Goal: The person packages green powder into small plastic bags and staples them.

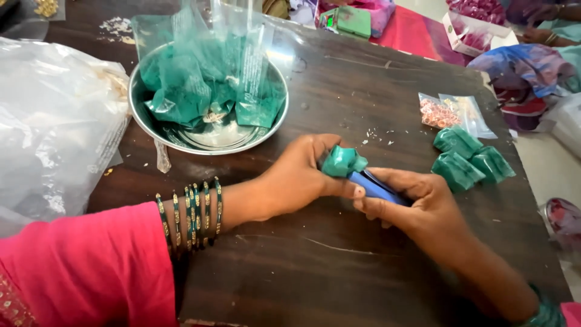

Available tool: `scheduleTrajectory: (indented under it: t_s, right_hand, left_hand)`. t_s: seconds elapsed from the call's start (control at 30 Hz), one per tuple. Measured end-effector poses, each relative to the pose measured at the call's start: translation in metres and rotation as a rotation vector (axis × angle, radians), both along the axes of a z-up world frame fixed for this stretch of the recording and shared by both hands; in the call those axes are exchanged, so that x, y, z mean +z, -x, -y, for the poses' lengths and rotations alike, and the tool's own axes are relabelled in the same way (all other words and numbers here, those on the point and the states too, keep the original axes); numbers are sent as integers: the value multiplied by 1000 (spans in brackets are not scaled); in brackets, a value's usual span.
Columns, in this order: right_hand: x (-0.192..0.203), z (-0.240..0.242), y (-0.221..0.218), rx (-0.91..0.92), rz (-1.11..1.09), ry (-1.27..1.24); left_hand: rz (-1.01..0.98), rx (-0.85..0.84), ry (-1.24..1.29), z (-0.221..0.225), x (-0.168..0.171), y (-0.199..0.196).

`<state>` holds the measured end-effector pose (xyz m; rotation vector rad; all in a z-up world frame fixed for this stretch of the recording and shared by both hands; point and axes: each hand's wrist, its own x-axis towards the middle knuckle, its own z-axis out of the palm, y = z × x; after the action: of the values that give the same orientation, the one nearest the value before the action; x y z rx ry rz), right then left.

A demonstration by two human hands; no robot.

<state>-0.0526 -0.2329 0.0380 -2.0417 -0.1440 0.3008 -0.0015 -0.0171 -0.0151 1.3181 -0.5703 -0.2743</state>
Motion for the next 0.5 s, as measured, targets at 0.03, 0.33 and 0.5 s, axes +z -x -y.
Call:
scheduleTrajectory:
  t_s: [0.03, 0.33, 0.5]
  right_hand:
    - [-2, 1, 0, 1, 4, -1]
    - [-8, 2, 1, -39, 97, 27]
    - [-5, -8, 3, 30, 227, 94]
  left_hand:
    - [4, 1, -1, -2, 0, 0]
    - [-90, -37, 45, -6, 9, 2]
    - [-365, 5, 202, 0, -3, 1]
